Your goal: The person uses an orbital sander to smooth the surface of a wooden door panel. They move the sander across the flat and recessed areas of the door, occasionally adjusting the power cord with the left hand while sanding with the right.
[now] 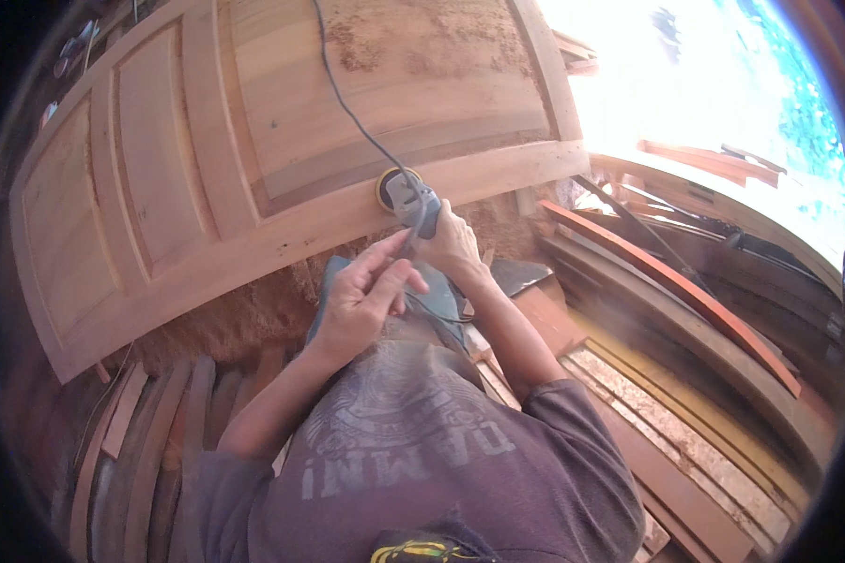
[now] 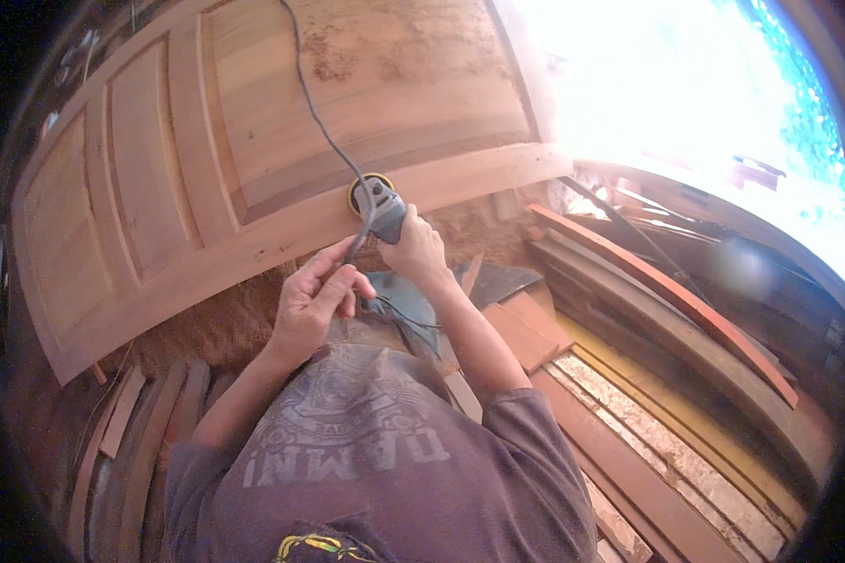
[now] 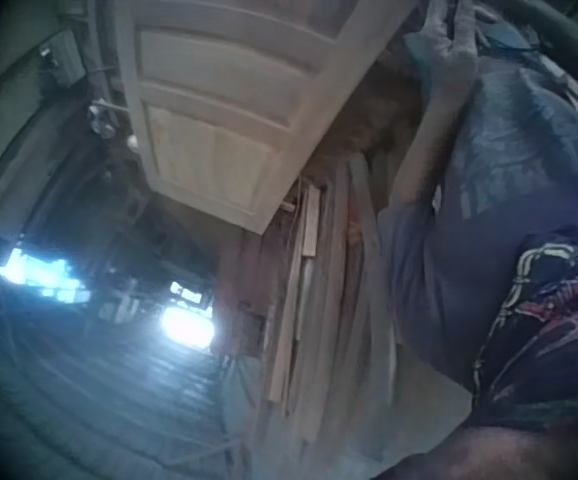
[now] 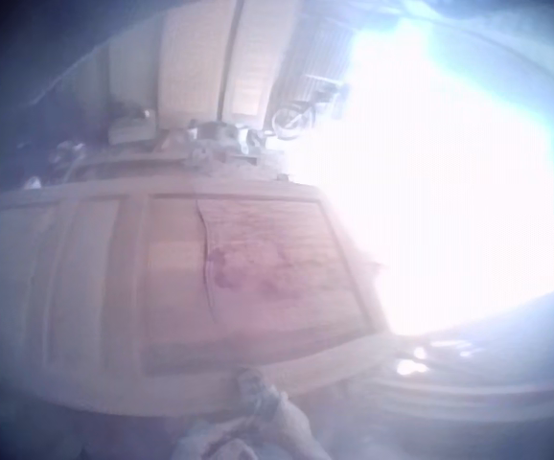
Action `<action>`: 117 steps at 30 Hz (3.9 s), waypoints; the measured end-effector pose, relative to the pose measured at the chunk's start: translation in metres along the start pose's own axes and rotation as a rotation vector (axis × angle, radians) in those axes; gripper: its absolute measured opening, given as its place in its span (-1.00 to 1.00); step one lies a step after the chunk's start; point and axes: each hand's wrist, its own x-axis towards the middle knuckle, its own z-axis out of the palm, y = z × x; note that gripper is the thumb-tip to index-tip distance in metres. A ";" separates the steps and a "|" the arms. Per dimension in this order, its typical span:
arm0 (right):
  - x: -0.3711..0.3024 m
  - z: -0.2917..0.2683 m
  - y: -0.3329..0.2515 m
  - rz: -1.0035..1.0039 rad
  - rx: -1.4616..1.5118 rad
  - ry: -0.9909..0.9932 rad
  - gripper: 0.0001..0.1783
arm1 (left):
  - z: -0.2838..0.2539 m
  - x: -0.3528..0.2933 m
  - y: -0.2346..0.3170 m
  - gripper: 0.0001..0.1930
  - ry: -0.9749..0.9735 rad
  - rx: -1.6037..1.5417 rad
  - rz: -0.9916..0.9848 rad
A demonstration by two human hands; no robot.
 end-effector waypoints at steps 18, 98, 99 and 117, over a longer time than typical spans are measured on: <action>0.043 -0.128 0.131 0.143 0.135 0.072 -0.19 | 0.080 0.078 -0.007 -0.59 0.182 0.066 -0.109; 0.009 -0.094 0.178 0.032 0.090 0.018 -0.28 | 0.087 0.043 -0.038 -0.69 0.445 0.047 0.050; 0.011 -0.102 0.182 0.041 0.088 0.022 -0.29 | 0.093 0.049 -0.038 -0.69 0.442 0.052 0.048; 0.069 -0.229 0.336 0.289 0.172 0.232 -0.26 | 0.177 0.131 -0.036 -0.70 0.363 0.032 -0.046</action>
